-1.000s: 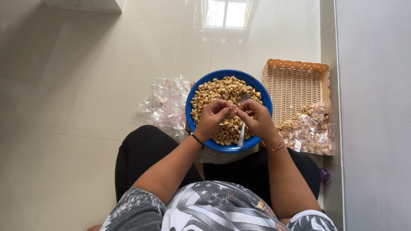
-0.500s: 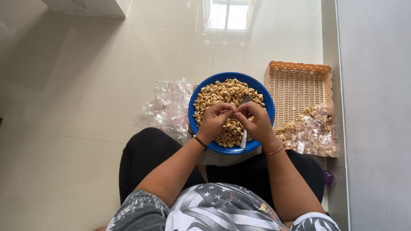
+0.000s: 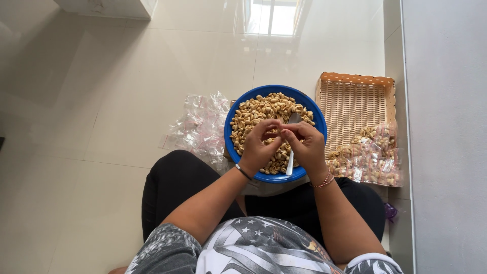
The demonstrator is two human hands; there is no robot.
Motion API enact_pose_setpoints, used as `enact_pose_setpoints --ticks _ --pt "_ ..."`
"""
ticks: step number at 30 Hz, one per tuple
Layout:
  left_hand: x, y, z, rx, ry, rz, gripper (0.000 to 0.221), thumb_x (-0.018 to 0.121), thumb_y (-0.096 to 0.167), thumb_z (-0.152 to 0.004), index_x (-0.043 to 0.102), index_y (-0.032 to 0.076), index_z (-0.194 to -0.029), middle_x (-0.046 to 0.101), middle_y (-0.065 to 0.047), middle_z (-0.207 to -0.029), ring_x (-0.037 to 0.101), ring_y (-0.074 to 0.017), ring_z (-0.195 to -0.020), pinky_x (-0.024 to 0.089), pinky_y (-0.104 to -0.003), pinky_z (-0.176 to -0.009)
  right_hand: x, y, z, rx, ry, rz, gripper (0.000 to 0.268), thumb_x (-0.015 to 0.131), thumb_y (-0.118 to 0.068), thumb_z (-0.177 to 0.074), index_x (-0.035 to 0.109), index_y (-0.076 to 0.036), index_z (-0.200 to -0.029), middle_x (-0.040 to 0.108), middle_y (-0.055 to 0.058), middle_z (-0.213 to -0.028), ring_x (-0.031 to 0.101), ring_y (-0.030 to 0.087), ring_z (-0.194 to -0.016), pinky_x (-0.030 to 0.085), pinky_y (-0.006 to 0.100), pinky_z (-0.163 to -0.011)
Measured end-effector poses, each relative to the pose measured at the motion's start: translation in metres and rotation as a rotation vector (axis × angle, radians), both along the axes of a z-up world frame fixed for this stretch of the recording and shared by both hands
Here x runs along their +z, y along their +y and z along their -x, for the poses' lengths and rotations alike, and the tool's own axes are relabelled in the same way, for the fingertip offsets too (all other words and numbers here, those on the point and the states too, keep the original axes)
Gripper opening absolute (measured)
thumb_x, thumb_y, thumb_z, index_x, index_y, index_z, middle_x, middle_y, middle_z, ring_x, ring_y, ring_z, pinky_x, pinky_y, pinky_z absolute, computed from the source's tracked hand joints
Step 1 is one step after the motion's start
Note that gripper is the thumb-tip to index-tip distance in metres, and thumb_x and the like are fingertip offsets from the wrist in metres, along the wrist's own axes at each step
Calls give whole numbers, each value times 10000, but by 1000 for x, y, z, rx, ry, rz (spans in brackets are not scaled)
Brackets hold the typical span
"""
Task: A person sitting on the floor sorts through noodle snacks in a bowl, using a spoon and hands to separate items and fill small plastic bags.
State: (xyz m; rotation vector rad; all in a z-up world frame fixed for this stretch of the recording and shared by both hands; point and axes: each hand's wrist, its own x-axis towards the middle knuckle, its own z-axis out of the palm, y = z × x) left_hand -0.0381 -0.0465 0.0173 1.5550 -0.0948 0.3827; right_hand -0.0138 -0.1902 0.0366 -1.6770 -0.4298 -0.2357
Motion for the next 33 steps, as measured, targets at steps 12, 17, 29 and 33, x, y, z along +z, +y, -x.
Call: enact_pose_setpoints --ticks 12,17,29,33 --pt "-16 13 -12 -203 172 542 337 722 3 -924 634 -72 -1240 703 -169 -1023 732 -214 -935 662 -388 -795 -39 -15 -18 244 436 -173 356 799 -40 -879 658 21 -1200 621 96 -937 722 187 -847 631 308 -641" --pt "-19 17 -15 -119 186 435 319 733 26 -937 672 -34 -1245 734 -154 -954 727 -167 -888 648 -340 -743 -36 -10 -12 235 441 -171 345 833 -12 -835 674 43 -1136 576 108 -888 704 209 -798 635 346 -618" --pt "-9 9 -7 -80 277 338 446 835 73 -836 670 22 -1248 721 -77 -975 739 -176 -910 652 -334 -789 -14 2 -3 -51 -210 269 224 831 -88 -808 688 -110 -979 636 74 -988 668 277 -925 569 356 -713" --pt "2 19 -7 -151 230 349 372 655 54 -991 634 13 -1360 742 -156 -1014 748 -239 -932 651 -413 -807 -32 9 -4 44 222 -35 447 766 -38 -852 565 -85 -1249 688 141 -1048 715 240 -888 592 357 -703"
